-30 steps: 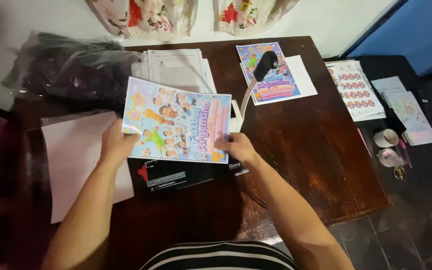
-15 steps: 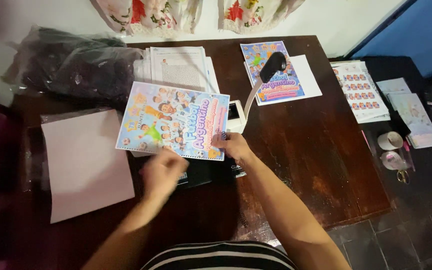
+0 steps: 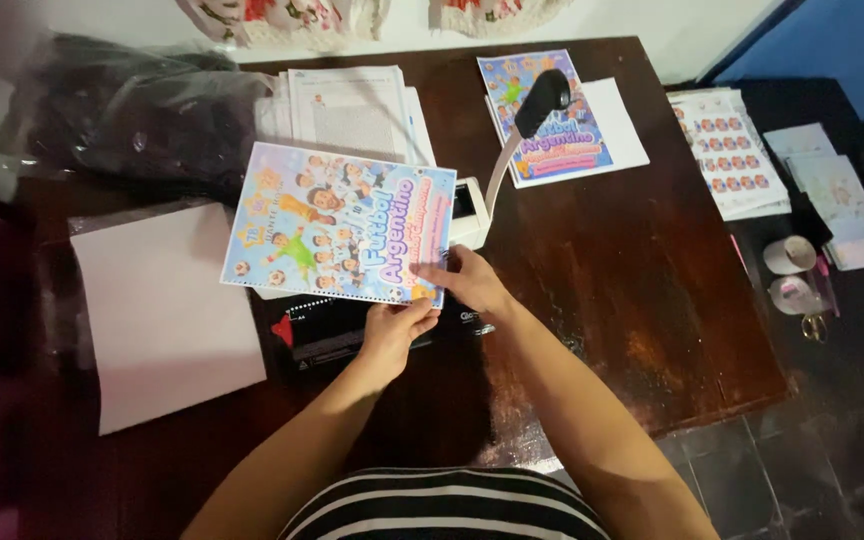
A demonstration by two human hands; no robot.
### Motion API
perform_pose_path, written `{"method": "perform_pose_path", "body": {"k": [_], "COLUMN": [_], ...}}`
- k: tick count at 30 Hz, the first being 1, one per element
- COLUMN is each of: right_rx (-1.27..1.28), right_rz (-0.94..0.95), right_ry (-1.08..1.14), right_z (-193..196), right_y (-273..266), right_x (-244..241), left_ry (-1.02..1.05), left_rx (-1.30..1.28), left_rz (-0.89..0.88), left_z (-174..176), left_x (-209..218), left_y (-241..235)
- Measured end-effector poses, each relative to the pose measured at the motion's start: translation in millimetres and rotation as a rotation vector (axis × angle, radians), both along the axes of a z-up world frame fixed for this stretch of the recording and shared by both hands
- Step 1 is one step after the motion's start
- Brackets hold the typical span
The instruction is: The person aligns a printed cover sheet on a desktop binding machine and secures it with a spiral coil. They then use scissors to trim the coil ends and place a dark cover sheet on the machine, preparing to bind another unit.
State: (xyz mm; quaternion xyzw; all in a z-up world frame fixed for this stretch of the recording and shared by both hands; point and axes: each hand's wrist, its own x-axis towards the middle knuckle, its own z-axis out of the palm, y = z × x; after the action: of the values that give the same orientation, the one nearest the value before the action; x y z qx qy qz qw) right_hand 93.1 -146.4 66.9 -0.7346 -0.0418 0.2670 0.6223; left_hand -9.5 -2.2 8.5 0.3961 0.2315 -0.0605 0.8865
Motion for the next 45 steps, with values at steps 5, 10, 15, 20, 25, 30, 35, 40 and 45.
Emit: {"method": "perform_pose_path", "body": {"k": [5, 10, 15, 20, 25, 30, 35, 40, 45], "right_rx": [0.063, 0.093, -0.117, -0.170, -0.076, -0.019, -0.116, -0.237, -0.257], "right_rz": [-0.063, -0.029, 0.038, -0.099, -0.097, -0.115, -0.102, -0.099, -0.066], "right_ry": [0.078, 0.047, -0.513, -0.335, -0.315, -0.269, -0.371, -0.382, -0.314], "right_z": [-25.4, -18.8, 6.5, -7.8, -26.8, -14.4, -15.1, -4.9, -4.4], "right_y": [-53.2, -63.8, -42.2, -41.5, -45.3, -40.2, -34.1, -29.0, -29.6], "right_x": [-35.8, -79.1, -87.7, -85.1, -82.2, -84.2, -81.8, -79.1, -72.1], "left_ry": [-0.009, 0.001, 0.004, 0.011, 0.034, 0.003, -0.004, 0.023, 0.062], "left_rx": [0.016, 0.028, 0.018, 0.002, 0.021, 0.031, 0.012, 0.066, 0.035], "left_rz": [0.016, 0.004, 0.023, -0.003, 0.002, 0.003, 0.007, -0.019, -0.039], "left_z": [2.5, -2.6, -20.0, -12.4, -3.9, 2.5, -6.2, -5.9, -8.4], "left_x": [-0.4, -2.1, -2.7, -3.5, -3.8, -5.3, -5.0, -4.4, -4.4], "left_y": [-3.9, -3.9, -3.6, -3.0, -2.4, -1.7, -2.5, -2.0, -2.5]}}
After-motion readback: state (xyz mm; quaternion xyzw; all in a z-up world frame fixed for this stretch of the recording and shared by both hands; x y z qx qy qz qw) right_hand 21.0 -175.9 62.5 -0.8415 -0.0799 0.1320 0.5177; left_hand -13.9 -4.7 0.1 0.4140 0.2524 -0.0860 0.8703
